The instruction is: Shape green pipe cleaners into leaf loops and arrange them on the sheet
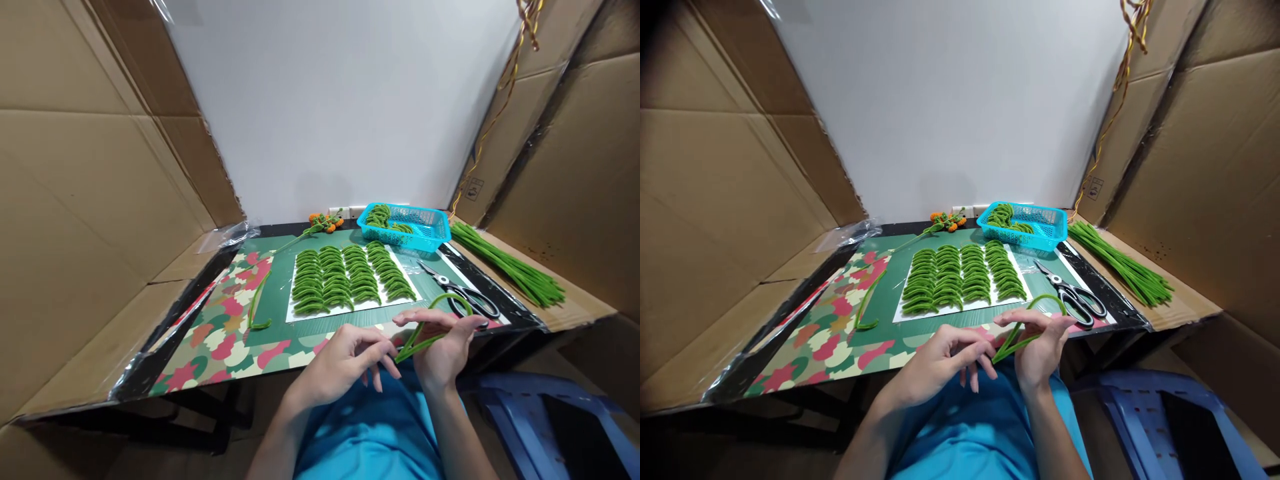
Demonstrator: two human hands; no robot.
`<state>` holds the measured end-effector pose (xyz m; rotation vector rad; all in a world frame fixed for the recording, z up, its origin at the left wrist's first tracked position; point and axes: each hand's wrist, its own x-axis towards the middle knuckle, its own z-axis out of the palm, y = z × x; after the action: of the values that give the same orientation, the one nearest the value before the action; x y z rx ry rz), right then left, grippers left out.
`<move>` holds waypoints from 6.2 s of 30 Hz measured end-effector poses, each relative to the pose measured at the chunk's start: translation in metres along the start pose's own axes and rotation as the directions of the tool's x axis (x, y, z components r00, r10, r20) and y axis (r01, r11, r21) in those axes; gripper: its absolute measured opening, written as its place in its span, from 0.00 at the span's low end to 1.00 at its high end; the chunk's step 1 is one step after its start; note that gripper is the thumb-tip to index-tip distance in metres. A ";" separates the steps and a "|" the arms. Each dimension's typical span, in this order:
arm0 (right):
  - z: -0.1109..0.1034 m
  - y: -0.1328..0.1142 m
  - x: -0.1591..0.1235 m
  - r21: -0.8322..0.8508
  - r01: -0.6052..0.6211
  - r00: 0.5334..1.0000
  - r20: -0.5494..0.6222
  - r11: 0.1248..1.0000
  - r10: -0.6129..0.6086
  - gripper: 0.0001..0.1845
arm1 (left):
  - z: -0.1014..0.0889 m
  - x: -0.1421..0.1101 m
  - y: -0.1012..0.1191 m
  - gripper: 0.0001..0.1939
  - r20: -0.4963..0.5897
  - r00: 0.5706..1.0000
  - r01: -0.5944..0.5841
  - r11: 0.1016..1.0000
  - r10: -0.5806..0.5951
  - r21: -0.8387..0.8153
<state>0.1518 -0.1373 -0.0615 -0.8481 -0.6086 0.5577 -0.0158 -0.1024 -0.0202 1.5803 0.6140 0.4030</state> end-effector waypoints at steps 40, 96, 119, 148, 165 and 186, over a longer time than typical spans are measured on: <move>-0.001 0.012 -0.011 -0.069 0.228 0.972 -0.046 0.971 -0.231 0.34 | 0.007 0.005 -0.004 0.23 -0.270 0.963 -0.066 0.976 0.008 -0.206; -0.018 0.002 0.006 0.258 0.202 0.977 0.016 0.945 -0.214 0.07 | 0.001 0.005 -0.009 0.26 -0.382 0.922 -0.185 0.941 0.065 -0.285; -0.011 0.011 0.007 0.398 0.064 0.997 0.006 0.915 -0.072 0.18 | 0.004 0.006 -0.008 0.25 -0.391 0.916 -0.207 0.937 0.085 -0.281; -0.022 0.010 0.010 0.300 0.144 0.989 -0.079 0.943 -0.126 0.11 | 0.007 0.003 -0.010 0.26 -0.474 0.877 -0.200 0.957 0.080 -0.209; -0.029 0.012 0.017 0.253 0.202 0.979 -0.050 0.946 -0.196 0.12 | 0.007 0.003 -0.011 0.24 -0.453 0.889 -0.195 0.950 0.066 -0.244; -0.016 0.005 0.010 0.119 0.331 0.939 -0.134 0.936 -0.316 0.09 | 0.005 0.003 -0.013 0.21 -0.468 0.878 -0.229 0.948 0.103 -0.221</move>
<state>0.1687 -0.1364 -0.0716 -0.6251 -0.5835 0.2459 -0.0122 -0.1041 -0.0343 1.2808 0.7397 0.9667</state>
